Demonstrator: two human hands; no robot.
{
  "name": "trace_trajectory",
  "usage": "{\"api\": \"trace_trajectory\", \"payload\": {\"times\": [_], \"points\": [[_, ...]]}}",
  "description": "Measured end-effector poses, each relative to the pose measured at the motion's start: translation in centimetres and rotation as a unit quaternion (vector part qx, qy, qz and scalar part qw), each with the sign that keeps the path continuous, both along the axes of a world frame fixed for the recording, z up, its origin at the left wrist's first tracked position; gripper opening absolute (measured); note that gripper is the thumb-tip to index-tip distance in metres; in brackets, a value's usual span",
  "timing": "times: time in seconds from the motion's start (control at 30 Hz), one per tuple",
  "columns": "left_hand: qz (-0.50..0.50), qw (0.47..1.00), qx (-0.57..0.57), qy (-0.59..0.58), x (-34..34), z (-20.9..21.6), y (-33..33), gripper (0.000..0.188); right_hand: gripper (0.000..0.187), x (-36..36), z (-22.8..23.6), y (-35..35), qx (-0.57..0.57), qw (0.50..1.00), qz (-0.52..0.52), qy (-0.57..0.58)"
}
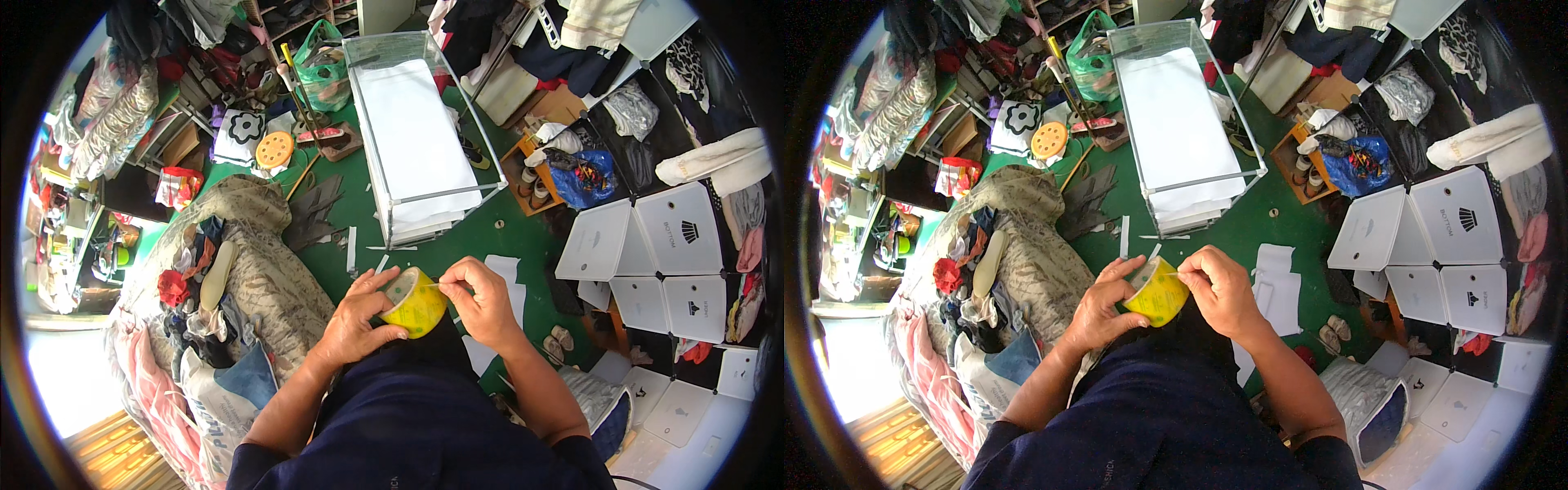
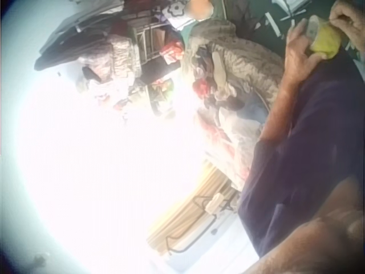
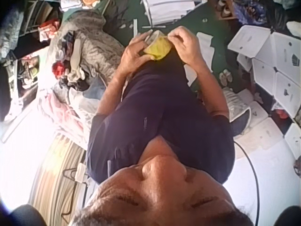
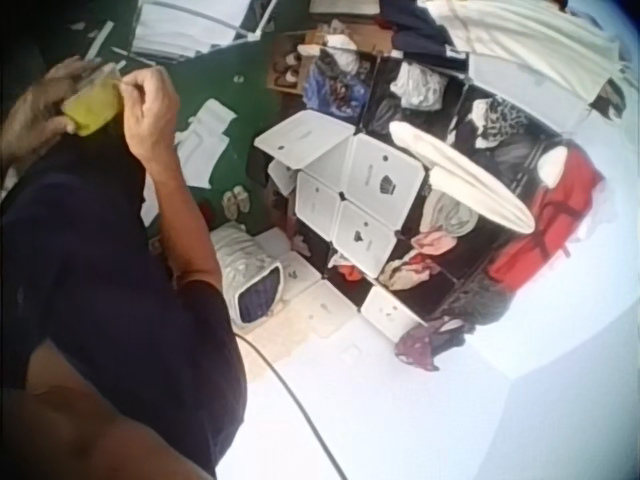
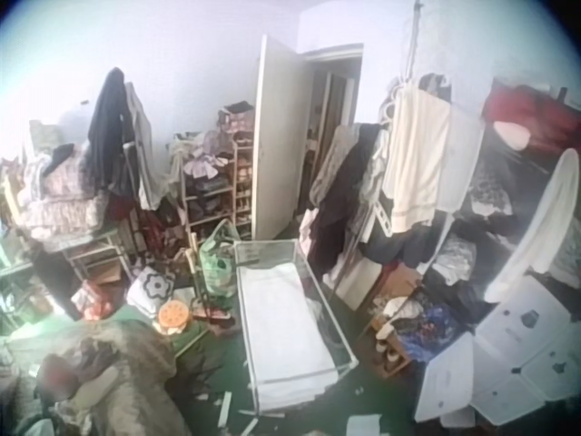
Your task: The person assembles a white multi-tiered shelf by attaching white panels to a metal frame using yellow tape. They repeatedly position panels, secure them with tape, and adjust alignment throughout the process.
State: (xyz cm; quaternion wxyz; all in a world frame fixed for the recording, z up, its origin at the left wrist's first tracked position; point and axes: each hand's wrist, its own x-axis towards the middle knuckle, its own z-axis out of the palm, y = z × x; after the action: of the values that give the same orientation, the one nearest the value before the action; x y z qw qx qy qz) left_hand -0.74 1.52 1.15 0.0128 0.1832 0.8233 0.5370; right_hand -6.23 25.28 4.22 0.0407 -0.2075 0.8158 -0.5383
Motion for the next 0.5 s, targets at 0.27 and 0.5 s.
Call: {"api": "trace_trajectory", "payload": {"times": [0.27,0.5], "points": [[-0.008,0.993,-0.114,-0.025,-0.7,0.9,-1.5,0.039,0.002,0.5,1.4,0.8,-0.142,0.974,0.004,-0.178],[0.095,0.981,-0.164,-0.038,-0.4,2.2,-0.6,0.054,0.002,0.8,2.4,1.1,-0.158,0.968,-0.010,-0.196]]}}
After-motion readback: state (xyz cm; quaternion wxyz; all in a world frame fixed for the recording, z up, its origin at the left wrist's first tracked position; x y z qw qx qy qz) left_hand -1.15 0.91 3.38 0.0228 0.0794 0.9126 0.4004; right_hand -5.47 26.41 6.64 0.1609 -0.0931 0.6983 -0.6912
